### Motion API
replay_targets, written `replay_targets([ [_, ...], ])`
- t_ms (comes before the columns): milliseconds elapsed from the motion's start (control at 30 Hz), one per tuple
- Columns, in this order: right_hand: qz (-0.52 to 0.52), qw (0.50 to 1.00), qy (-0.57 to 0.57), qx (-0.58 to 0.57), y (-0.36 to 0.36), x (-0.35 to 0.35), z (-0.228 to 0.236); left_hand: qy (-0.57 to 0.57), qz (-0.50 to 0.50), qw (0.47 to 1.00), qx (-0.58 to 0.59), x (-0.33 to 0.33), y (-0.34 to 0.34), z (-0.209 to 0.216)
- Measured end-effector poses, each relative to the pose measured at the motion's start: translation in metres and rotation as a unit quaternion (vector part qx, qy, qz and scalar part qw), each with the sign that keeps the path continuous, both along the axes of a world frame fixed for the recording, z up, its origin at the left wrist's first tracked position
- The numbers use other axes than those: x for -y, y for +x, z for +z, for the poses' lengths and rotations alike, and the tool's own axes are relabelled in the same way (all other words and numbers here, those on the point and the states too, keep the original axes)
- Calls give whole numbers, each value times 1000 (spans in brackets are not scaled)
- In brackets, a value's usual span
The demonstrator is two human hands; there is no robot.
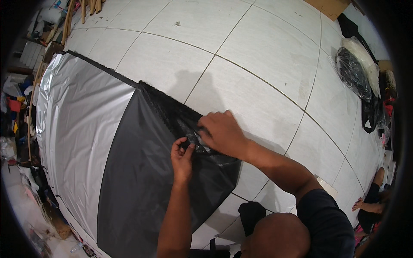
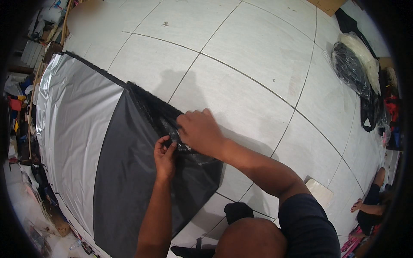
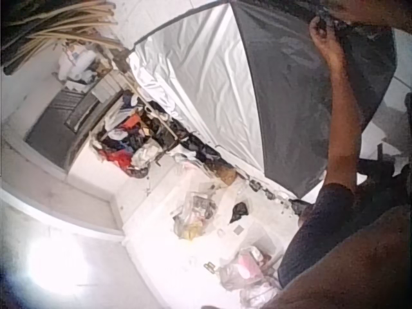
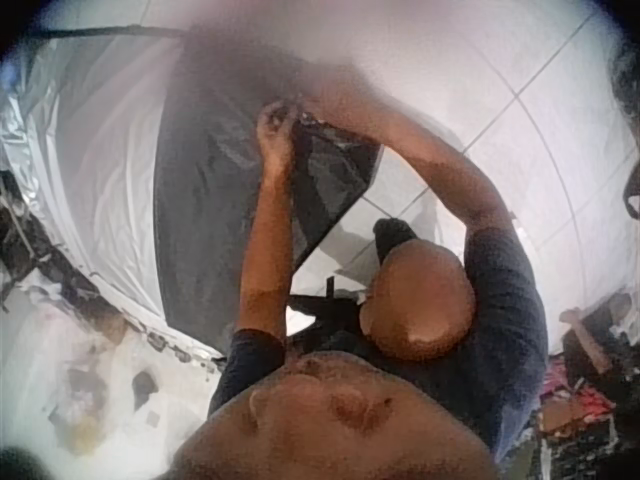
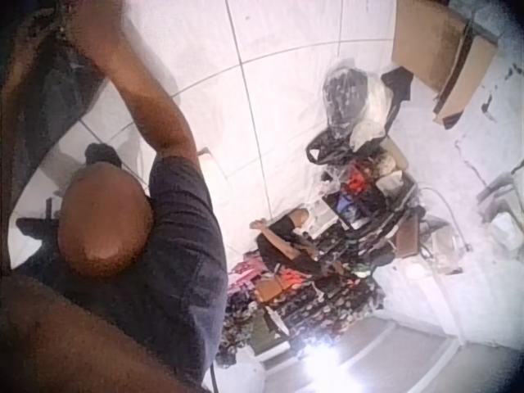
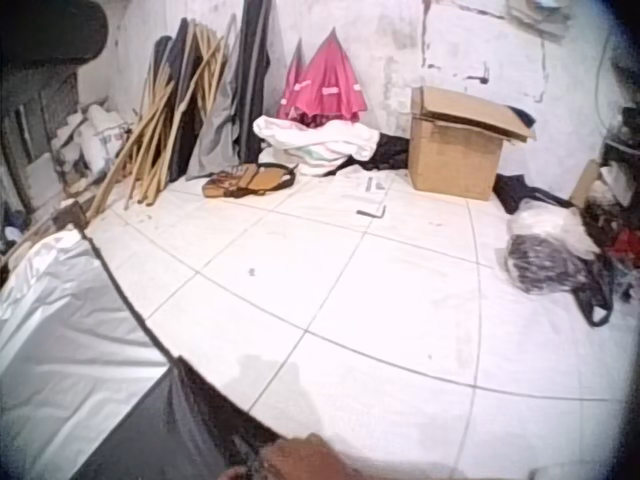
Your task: The person applies adhesive to the edges of a fabric sheet and presses it onto another layer of material by hand.
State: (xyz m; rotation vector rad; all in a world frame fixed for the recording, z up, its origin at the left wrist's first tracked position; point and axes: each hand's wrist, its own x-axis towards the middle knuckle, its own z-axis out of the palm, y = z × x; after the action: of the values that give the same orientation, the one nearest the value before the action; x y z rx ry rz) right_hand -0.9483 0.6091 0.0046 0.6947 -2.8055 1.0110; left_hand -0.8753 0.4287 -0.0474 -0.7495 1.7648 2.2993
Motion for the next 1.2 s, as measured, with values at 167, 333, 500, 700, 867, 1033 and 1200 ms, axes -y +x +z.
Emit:
replay_targets([
  [167, 157, 965, 102, 185, -5, 6, -13, 16, 3, 1000, -9, -1, -1, 1],
  [333, 175, 965, 85, 174, -8, -1, -15, -2, 4, 1000, -29, 3, 2, -10],
  [500, 153, 973, 122, 124, -1, -14, -12, 5, 7, 1000, -19, 0, 1, -6],
  [700, 75, 978, 129, 149, 5, -16, -10, -11, 12, 999, -33, 0, 1, -7],
  [867, 14, 979, 153, 134, 5, -7, -12, -19, 4, 1000, -17, -3, 0, -2],
  [1033, -26, 984, 160, 72, 0, -15, -16, -50, 3, 999, -13, -2, 0, -1],
  [1200, 23, 1000, -2, -17, 0, -4, -5, -9, 4, 1000, -15, 0, 1, -4],
])
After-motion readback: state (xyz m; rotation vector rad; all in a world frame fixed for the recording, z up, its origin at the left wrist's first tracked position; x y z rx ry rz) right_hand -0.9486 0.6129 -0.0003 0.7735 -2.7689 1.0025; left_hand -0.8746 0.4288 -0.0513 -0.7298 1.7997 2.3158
